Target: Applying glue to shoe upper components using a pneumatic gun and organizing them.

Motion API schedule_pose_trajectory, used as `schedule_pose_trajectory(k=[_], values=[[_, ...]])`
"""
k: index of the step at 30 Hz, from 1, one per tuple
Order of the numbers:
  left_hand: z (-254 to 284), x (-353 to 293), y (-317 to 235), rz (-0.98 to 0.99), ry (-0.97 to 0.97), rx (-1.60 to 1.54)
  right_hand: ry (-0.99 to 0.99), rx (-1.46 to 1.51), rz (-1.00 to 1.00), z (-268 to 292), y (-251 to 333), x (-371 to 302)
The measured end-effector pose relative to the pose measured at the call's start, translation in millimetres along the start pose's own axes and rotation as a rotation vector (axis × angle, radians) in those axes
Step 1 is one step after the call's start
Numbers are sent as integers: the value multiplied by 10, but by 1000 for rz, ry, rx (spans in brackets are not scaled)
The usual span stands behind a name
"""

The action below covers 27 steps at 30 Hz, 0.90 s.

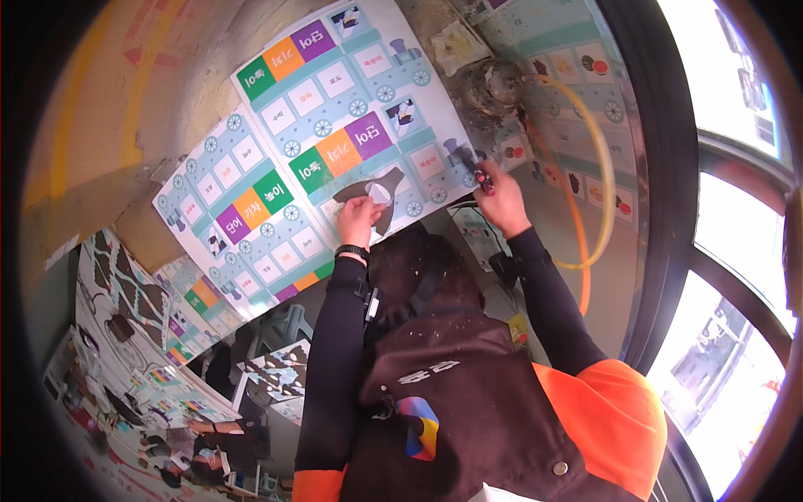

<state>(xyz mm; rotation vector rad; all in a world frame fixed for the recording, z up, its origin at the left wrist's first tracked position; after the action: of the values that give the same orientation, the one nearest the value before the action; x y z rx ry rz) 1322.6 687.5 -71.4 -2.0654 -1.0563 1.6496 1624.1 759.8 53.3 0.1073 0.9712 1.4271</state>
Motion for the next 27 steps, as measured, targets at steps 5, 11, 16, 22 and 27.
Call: schedule_pose_trajectory(k=[5,11,16,22,27], values=[[89,2,6,32,-38,12,521,662,-135,-654,619,-197],[69,2,-62,-5,-49,97,487,513,-189,-754,738,-153],[78,-15,-73,0,-53,99,446,401,-93,-798,790,-96],[64,2,-33,17,-50,102,416,397,-104,-823,757,-66],[68,10,-16,23,-52,96,413,385,-57,-855,658,-88]])
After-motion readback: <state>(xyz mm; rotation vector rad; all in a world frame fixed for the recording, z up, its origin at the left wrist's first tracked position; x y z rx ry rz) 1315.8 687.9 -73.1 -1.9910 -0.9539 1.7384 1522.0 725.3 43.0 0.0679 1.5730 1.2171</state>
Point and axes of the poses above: each hand's wrist, its own x-axis towards the middle knuckle, its own z-axis out of the back of the hand, y = z × x, the point moved 5 cm from there along x, towards the middle knuckle, and after that the axes turned 14 degrees about y, right-handed, at the moved point
